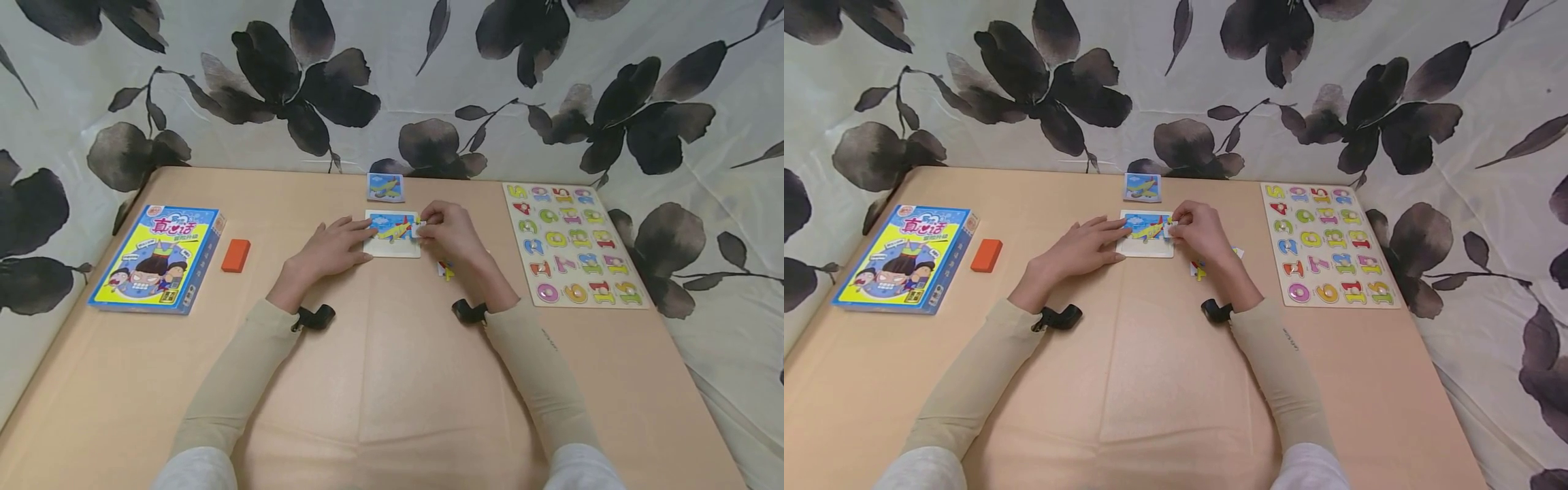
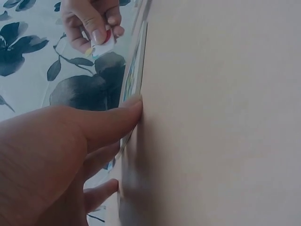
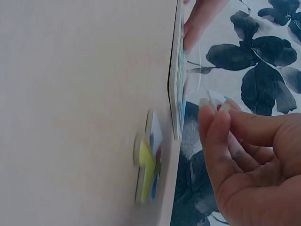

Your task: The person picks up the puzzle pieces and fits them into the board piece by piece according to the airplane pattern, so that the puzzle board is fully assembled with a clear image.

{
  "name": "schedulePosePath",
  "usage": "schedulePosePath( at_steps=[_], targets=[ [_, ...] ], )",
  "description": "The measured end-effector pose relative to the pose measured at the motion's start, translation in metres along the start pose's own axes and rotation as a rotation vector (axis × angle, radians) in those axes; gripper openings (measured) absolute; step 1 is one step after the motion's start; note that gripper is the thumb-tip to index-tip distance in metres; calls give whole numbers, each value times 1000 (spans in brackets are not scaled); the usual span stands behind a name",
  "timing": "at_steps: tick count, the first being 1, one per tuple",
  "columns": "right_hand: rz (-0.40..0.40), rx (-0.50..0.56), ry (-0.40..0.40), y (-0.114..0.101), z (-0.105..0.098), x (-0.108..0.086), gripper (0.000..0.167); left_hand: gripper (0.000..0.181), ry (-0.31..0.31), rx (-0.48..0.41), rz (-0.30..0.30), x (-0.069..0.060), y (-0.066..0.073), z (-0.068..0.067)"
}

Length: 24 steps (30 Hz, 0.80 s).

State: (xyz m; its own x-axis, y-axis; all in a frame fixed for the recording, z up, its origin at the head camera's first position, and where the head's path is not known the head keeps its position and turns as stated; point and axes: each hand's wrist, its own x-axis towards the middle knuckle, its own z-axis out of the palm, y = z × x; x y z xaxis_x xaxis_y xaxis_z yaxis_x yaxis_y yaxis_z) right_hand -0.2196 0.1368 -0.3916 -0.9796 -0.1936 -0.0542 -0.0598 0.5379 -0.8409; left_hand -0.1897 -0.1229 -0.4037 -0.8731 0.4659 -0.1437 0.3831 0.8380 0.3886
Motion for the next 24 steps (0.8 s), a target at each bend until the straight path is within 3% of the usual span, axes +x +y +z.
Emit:
schedulePosePath(
  at_steps=[6,12,16,24],
  targets=[
    [19,-31,-21,-7,9,0,15,65,-6,-19,0,0,-5,-1],
    [42,-14,-91,-16,24,-1,18,66,-2,-25,2,1,-7,0],
    [18,-2,-87,-21,34,1,12,66,3,-25,1,2,-8,1],
    [50,30,-111,-26,52,9,12,66,13,-25,6,2,-8,2]
  ],
)
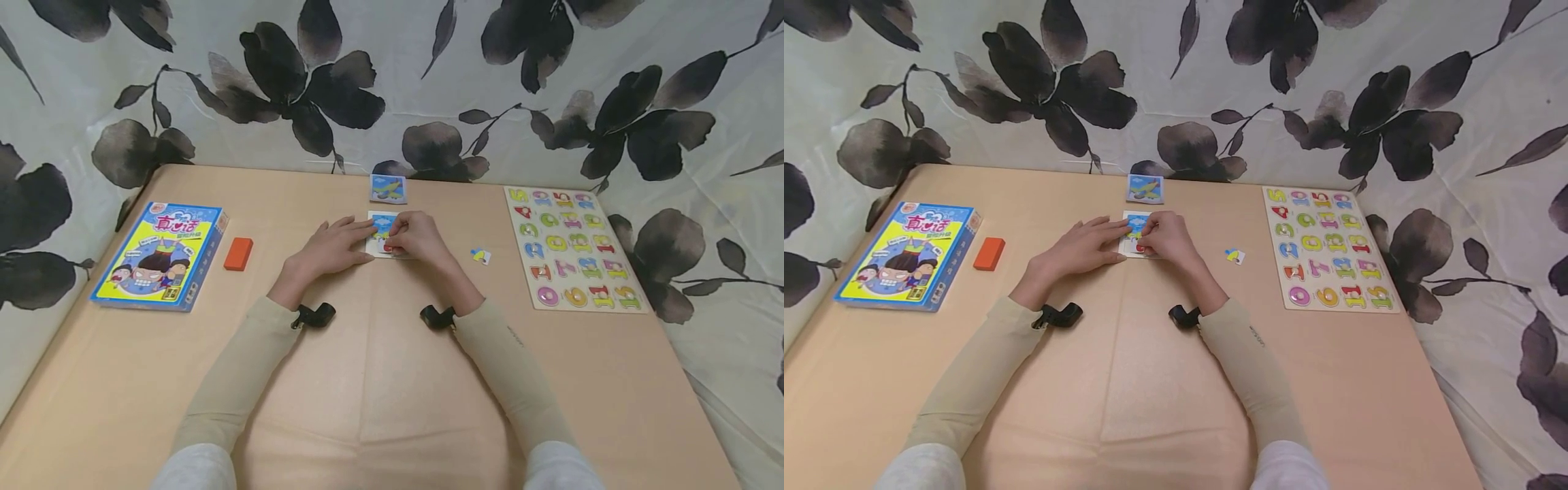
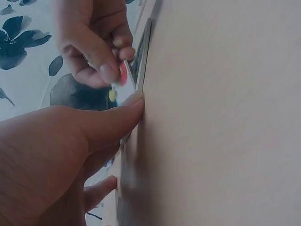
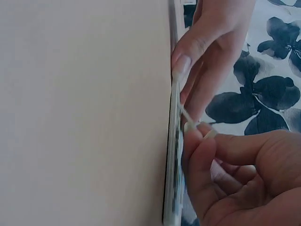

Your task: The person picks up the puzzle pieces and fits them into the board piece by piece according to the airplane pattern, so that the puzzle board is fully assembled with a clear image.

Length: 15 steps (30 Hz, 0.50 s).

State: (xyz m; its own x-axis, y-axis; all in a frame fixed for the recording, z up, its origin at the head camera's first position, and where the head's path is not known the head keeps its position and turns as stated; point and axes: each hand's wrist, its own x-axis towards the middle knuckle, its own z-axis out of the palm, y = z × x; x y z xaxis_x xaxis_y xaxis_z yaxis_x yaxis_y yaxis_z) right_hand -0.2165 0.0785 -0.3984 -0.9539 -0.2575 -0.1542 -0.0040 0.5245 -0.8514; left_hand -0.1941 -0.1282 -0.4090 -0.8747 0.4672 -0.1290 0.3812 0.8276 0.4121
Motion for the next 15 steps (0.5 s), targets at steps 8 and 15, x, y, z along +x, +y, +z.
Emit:
schedulePosePath(
  at_steps=[8,15],
  targets=[
    [18,-124,-10,-4,13,9,10,66,2,8,-5,0,-1,1],
    [62,-201,-15,-12,16,11,8,65,4,7,-11,-2,2,-1]
  ],
)
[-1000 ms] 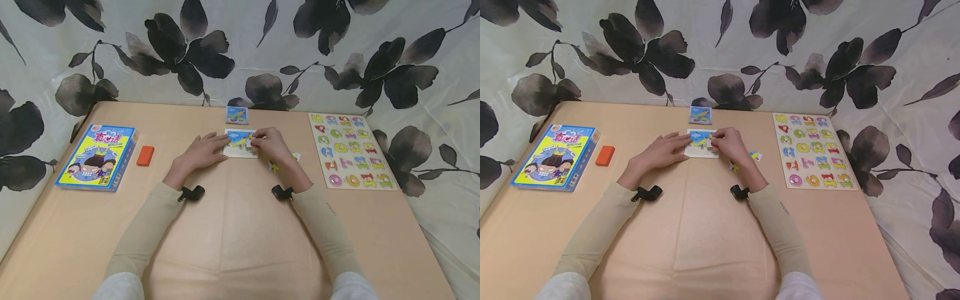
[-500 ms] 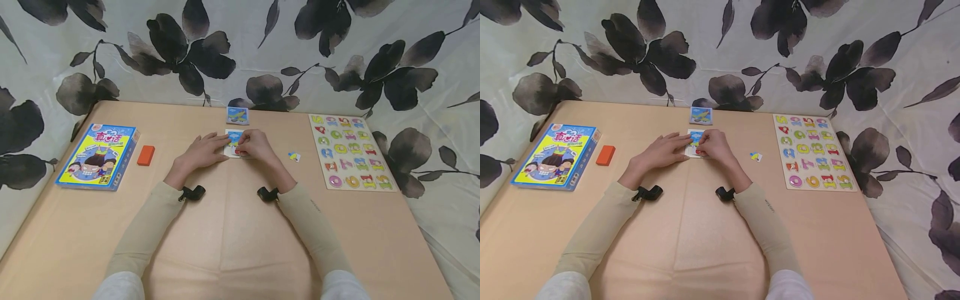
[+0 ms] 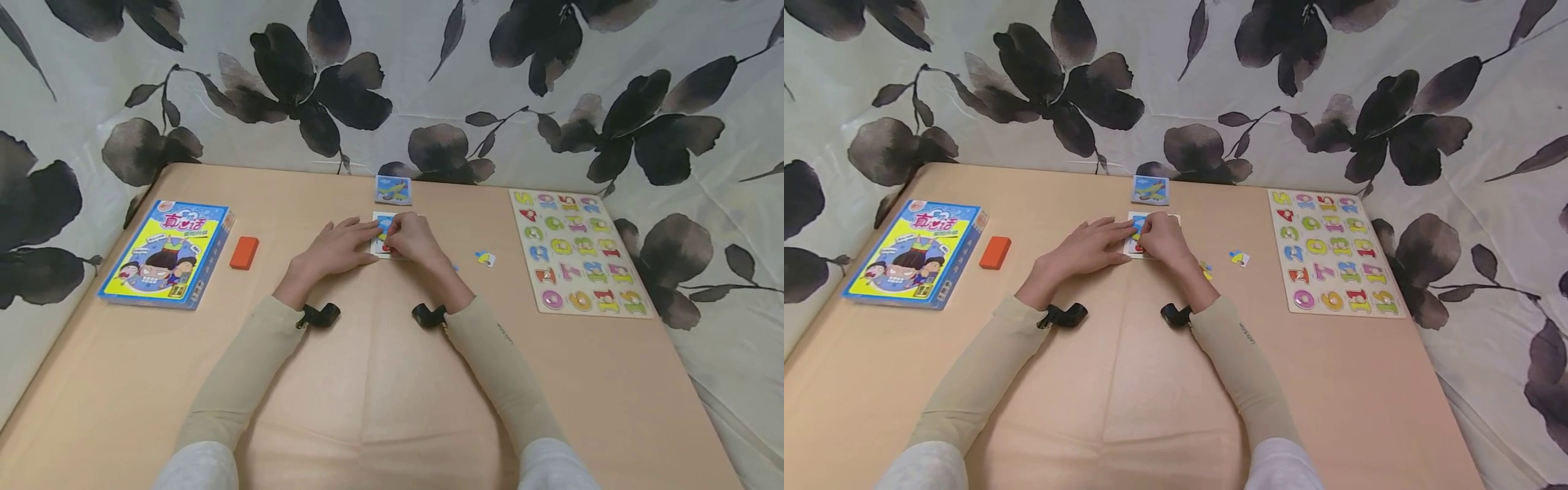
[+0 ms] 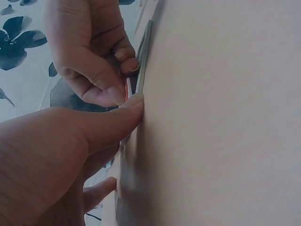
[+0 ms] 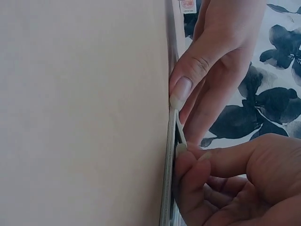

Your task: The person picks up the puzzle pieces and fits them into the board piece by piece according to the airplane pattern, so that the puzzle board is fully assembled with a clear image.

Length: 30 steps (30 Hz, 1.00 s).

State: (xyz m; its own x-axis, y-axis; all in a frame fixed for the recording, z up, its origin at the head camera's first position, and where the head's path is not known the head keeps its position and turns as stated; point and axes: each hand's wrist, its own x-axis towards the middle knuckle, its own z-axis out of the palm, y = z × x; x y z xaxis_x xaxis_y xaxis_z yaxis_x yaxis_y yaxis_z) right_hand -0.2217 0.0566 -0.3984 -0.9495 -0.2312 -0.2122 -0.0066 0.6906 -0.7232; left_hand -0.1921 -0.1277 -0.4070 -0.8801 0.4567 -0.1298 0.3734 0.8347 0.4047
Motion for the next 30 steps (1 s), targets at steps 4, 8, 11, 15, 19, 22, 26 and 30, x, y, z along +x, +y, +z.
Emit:
schedulePosePath(
  at_steps=[4,8,11,15,19,22,26,30],
  targets=[
    [-14,-54,8,-2,0,0,9,64,-4,-1,2,0,2,0],
    [-43,-88,-2,-3,-1,0,10,64,-3,8,1,-1,2,0],
    [-56,-103,0,-3,-2,0,11,63,2,10,7,-1,2,0],
    [-75,-135,16,-2,-2,-2,13,63,4,10,11,-1,2,0],
    [-73,-180,37,-1,-2,-2,14,62,-5,22,13,-1,3,-1],
    [-42,-203,47,0,-2,-2,17,62,-9,30,17,-1,3,-1],
    [-14,-231,49,1,-3,-1,21,58,-10,38,29,-1,4,-1],
    [-15,-266,63,3,-3,0,24,55,-14,55,39,-2,6,-3]
  ],
)
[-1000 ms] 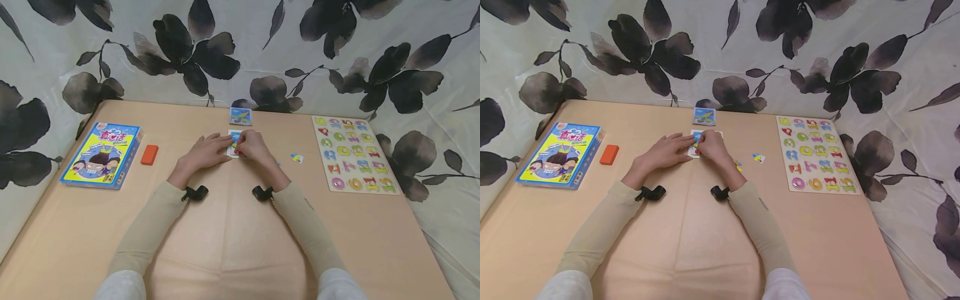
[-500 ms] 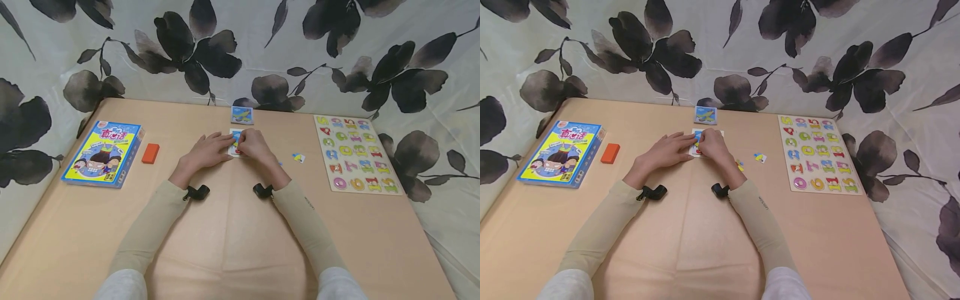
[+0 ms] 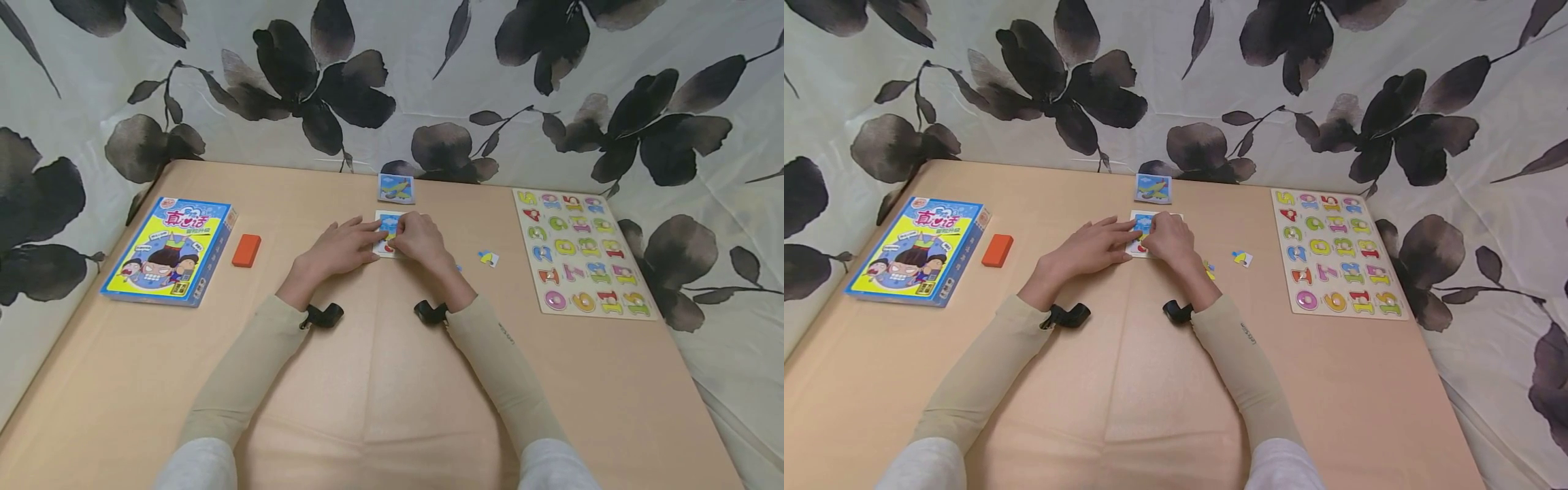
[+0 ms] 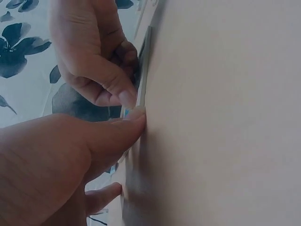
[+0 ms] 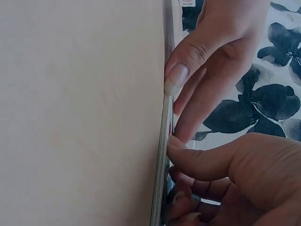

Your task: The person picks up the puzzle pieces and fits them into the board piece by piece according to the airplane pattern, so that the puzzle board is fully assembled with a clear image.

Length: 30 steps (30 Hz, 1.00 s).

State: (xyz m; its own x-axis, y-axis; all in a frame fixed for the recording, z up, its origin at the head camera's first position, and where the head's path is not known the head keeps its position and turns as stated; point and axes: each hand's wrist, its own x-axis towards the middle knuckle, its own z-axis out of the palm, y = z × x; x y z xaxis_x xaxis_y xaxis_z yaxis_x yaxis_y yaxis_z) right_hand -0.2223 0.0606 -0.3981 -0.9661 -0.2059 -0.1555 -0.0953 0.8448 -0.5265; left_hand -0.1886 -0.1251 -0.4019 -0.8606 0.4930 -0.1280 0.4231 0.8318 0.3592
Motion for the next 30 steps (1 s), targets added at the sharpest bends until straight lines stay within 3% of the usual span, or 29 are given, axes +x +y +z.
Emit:
schedulePosePath(
  at_steps=[8,15,22,30],
  targets=[
    [7,-23,10,4,-1,-2,27,51,4,50,28,0,4,0],
    [-89,17,-50,14,-7,-3,19,50,16,53,13,0,4,1],
    [-124,102,-113,35,-24,-10,6,50,24,9,16,2,3,2],
    [-102,121,-157,59,-48,-25,15,50,18,-14,6,3,3,3]
  ],
)
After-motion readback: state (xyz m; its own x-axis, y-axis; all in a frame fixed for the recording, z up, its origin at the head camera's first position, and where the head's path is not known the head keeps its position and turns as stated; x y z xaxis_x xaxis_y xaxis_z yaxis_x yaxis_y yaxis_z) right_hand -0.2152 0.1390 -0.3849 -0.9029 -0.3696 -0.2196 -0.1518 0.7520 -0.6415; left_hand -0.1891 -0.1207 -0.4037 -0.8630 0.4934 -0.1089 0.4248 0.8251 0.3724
